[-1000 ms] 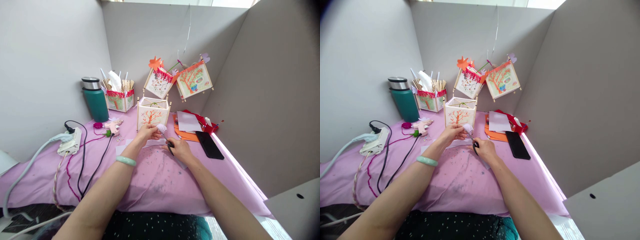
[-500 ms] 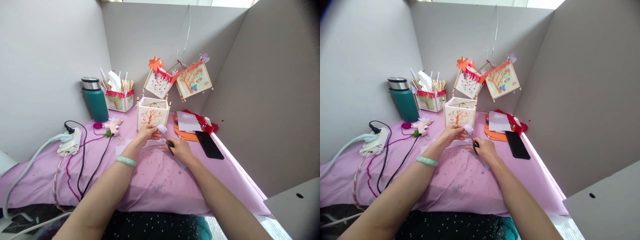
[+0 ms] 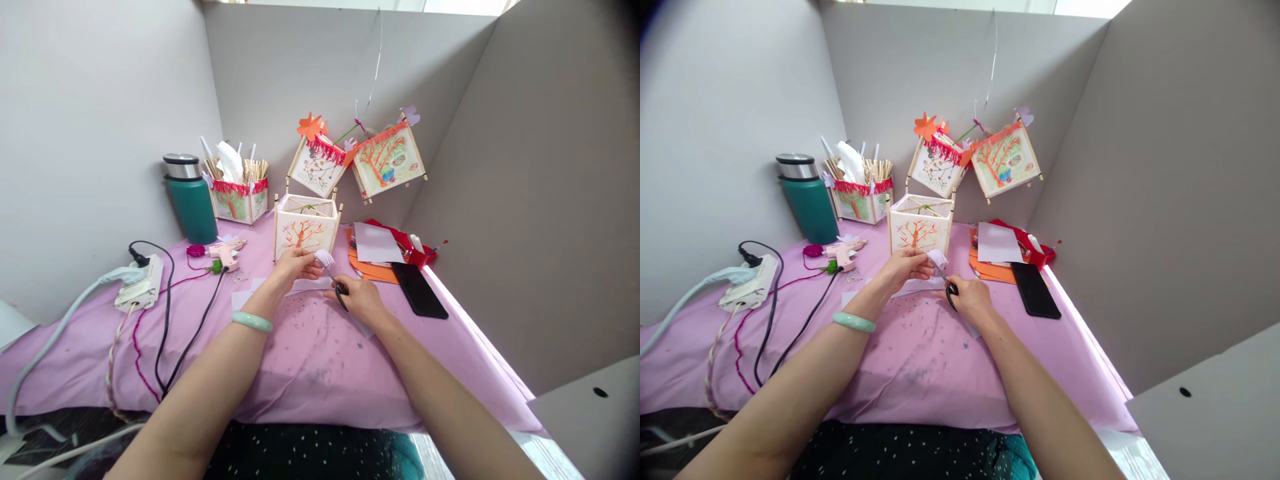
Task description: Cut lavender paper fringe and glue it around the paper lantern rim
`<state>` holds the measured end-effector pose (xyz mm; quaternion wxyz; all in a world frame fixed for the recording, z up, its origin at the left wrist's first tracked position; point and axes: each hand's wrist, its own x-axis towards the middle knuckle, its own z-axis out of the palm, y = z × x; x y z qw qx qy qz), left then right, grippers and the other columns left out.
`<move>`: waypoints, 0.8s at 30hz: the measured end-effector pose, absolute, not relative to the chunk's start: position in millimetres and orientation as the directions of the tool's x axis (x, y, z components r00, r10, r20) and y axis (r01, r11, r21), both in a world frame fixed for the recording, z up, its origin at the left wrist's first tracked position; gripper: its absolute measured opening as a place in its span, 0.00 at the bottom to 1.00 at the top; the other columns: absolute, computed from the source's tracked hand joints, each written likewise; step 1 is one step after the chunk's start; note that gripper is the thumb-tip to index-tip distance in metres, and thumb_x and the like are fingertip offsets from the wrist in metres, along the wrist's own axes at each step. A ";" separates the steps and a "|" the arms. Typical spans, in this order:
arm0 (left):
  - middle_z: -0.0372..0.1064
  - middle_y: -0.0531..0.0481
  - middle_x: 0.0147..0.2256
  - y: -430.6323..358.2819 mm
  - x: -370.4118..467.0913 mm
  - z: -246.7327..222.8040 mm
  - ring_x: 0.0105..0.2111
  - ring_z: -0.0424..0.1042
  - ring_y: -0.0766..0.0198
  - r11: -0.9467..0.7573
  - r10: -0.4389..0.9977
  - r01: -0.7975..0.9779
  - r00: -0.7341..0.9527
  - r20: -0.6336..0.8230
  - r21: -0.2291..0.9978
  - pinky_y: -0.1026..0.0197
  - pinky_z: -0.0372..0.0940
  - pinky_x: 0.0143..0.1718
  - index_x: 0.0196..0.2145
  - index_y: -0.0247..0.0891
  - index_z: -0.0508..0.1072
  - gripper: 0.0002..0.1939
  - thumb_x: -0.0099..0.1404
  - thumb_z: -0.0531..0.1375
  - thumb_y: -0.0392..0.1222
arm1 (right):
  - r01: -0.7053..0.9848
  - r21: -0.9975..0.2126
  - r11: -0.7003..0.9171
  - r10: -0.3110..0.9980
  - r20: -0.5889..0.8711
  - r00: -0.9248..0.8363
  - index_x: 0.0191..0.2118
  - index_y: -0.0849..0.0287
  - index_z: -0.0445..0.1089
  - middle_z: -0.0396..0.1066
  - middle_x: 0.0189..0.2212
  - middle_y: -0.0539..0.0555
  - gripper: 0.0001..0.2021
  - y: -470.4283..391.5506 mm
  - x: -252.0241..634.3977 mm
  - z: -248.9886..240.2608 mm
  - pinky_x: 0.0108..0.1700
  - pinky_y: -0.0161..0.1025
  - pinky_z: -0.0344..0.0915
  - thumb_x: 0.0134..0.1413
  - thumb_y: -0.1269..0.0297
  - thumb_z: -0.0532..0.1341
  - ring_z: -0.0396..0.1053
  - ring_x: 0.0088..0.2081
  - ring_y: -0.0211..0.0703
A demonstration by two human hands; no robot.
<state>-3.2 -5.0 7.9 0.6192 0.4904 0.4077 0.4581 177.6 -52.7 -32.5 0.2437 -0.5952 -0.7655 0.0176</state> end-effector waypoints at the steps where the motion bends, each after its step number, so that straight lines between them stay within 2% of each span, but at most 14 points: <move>1: 0.74 0.43 0.24 -5.0 -3.2 8.1 0.22 0.74 0.64 0.103 0.967 -0.167 0.247 -0.060 0.981 0.64 0.69 0.25 0.28 0.31 0.69 0.05 0.59 0.61 0.35 | 0.901 -0.320 0.294 0.918 0.356 -0.174 0.38 0.52 0.74 0.76 0.28 0.49 0.15 -52.4 177.8 -33.1 0.31 0.35 0.56 0.52 0.47 0.63 0.71 0.30 0.43; 8: 0.74 0.43 0.24 -4.0 -3.9 7.4 0.21 0.73 0.64 0.105 0.963 -0.173 0.264 -0.056 0.979 0.65 0.68 0.24 0.27 0.30 0.70 0.08 0.57 0.64 0.37 | 0.896 -0.327 0.300 0.915 0.365 -0.173 0.36 0.52 0.74 0.75 0.27 0.49 0.15 -51.6 178.1 -34.9 0.30 0.35 0.55 0.51 0.47 0.64 0.71 0.30 0.42; 17: 0.73 0.44 0.24 -5.6 -3.3 8.0 0.21 0.73 0.65 0.081 0.968 -0.156 0.246 -0.040 0.984 0.64 0.69 0.25 0.27 0.31 0.69 0.05 0.58 0.61 0.34 | 0.911 -0.304 0.279 0.923 0.347 -0.167 0.36 0.51 0.75 0.75 0.26 0.49 0.14 -52.0 178.1 -32.9 0.30 0.34 0.56 0.52 0.48 0.63 0.71 0.30 0.42; 24: 0.71 0.48 0.23 -4.8 -3.3 8.8 0.22 0.73 0.65 0.062 0.991 -0.186 0.130 -0.038 0.981 0.65 0.67 0.23 0.28 0.34 0.65 0.05 0.58 0.59 0.34 | 0.920 -0.276 0.278 0.932 0.308 -0.189 0.39 0.50 0.74 0.76 0.30 0.49 0.15 -52.9 180.8 -32.3 0.33 0.35 0.58 0.51 0.47 0.63 0.73 0.33 0.44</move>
